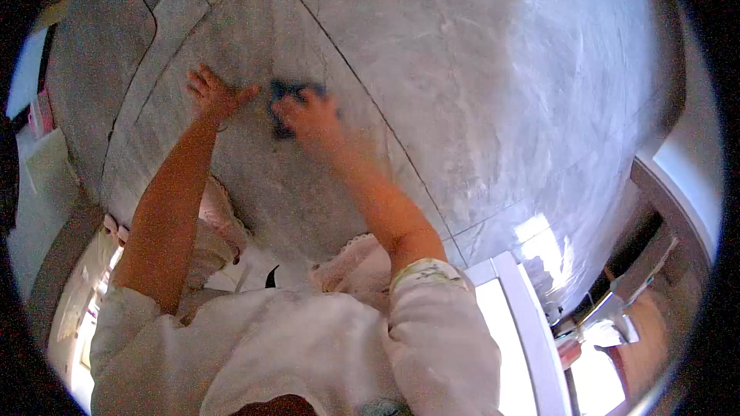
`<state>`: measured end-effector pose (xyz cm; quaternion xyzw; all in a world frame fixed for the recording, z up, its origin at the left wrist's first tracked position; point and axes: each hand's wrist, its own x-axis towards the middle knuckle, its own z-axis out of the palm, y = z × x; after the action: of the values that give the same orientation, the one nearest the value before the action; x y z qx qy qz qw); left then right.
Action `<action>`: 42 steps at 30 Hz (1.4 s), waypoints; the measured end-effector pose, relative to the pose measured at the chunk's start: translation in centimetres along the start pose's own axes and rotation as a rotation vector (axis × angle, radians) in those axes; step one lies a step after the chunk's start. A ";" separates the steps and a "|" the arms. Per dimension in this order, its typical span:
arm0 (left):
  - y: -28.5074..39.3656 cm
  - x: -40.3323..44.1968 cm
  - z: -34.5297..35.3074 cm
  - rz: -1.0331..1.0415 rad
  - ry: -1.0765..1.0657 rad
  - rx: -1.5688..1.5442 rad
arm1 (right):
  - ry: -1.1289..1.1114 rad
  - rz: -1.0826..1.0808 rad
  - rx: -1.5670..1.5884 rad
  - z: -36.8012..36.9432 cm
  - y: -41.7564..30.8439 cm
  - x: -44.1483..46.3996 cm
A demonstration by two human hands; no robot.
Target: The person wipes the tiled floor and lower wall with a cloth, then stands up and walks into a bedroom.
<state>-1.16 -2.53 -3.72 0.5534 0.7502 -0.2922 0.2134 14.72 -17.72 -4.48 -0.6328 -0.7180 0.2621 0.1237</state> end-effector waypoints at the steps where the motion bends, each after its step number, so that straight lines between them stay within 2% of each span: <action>1: -0.3 -0.1 0.1 0.000 -0.013 -0.001 | 0.072 0.003 0.179 -0.3 0.0 -0.3; 3: -0.3 -0.5 0.3 0.004 -0.014 0.008 | 0.217 0.019 0.543 -1.4 0.7 -1.8; 4: -0.4 -0.7 0.3 0.007 0.000 0.015 | 0.159 -0.071 0.581 -6.2 4.1 -1.7; 5: 0.1 -1.0 0.6 0.017 0.019 0.015 | 0.495 -0.068 0.283 -5.5 8.6 -4.0; 6: 0.2 -0.9 1.1 0.019 0.023 0.037 | 0.562 0.230 0.258 -8.2 11.2 -5.8; 8: -0.5 0.4 1.4 0.008 0.052 0.086 | 0.658 0.432 -0.029 -11.4 18.8 -10.4; 9: -1.3 0.6 1.3 0.037 0.057 0.074 | 0.555 0.614 -0.171 -10.5 22.4 -13.3; 11: -1.6 0.8 1.4 0.120 0.065 0.026 | 0.530 0.991 -0.179 -7.9 20.8 -13.3; 12: -1.3 1.0 1.6 0.098 0.067 0.005 | 0.541 1.039 -0.146 -5.8 16.3 -11.1; 13: -1.1 0.5 1.7 0.086 0.056 -0.026 | 0.673 0.878 -0.358 -1.5 12.7 -10.4; 14: -0.9 0.2 1.4 0.065 0.051 -0.054 | 0.308 0.919 -0.341 -2.7 5.4 -8.7; 15: -1.0 0.6 1.6 0.061 0.055 -0.019 | 0.259 0.718 -0.242 5.5 5.4 -8.9; 16: -1.3 1.2 2.2 0.065 0.053 0.007 | -0.096 0.671 -0.140 -2.0 -2.6 -7.5; 17: -1.2 1.6 2.4 0.062 0.057 0.036 | 0.181 0.342 -0.128 2.4 -3.9 -9.6; 20: -2.1 -0.8 0.8 0.073 0.038 0.036 | 0.174 0.168 0.247 0.5 -3.0 -11.9; 21: -2.5 -0.5 1.1 0.119 0.049 0.010 | 0.070 0.253 0.287 -3.1 -0.1 -11.9; 22: -3.4 0.1 1.3 0.163 0.065 -0.015 | 0.513 0.266 0.227 -2.8 3.2 -14.5; 23: -4.3 0.6 1.4 0.208 0.080 -0.038 | 0.733 0.392 0.383 -4.5 6.7 -16.2; 24: -5.1 2.2 1.9 0.256 0.105 -0.045 | 0.580 0.758 0.043 -5.2 11.2 -18.5; 25: -6.5 5.7 3.7 0.324 0.135 -0.006 | 0.576 0.932 -0.133 -6.6 13.1 -19.9; 28: -10.3 21.0 9.5 0.609 0.267 0.294 | 0.551 1.164 -0.378 -2.8 12.1 -19.3; 29: -10.5 20.4 9.3 0.639 0.281 0.296 | 0.418 1.165 -0.228 -1.6 8.7 -17.7; 30: -10.6 19.7 9.1 0.668 0.295 0.298 | 0.432 1.037 -0.291 2.8 6.3 -16.6; 31: -9.2 14.8 9.0 0.630 0.321 0.315 | 0.429 0.986 -0.244 3.4 1.1 -15.2; 32: -7.5 11.4 9.3 0.634 0.349 0.337 | 0.164 0.768 -0.040 4.5 -1.5 -14.6; 33: -5.8 7.9 9.6 0.637 0.378 0.359 | 0.335 0.326 -0.074 4.0 -5.1 -15.9; 36: -3.0 2.9 9.3 0.713 0.392 0.463 | 0.172 0.301 0.256 2.7 -6.2 -15.7; 38: -1.6 -0.6 7.0 0.718 0.286 0.471 | 0.345 0.312 0.473 -3.4 -2.2 -17.8; 39: -1.2 -1.8 6.2 0.714 0.243 0.460 | 0.603 0.377 0.301 -2.1 1.4 -19.6; 40: -0.7 -2.2 5.8 0.696 0.221 0.417 | 0.719 0.547 0.248 -3.4 3.5 -21.5; 41: -0.5 -2.2 5.6 0.679 0.205 0.374 | 0.671 0.696 0.162 -4.1 7.4 -23.6; 42: -0.5 -1.8 5.6 0.708 0.204 0.337 | 0.715 0.864 0.054 -3.3 10.9 -26.0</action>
<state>-1.13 -7.72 -6.63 0.8311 0.4719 -0.2631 0.1316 30.02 -41.62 -3.54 -0.9154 -0.3000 0.0764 0.2572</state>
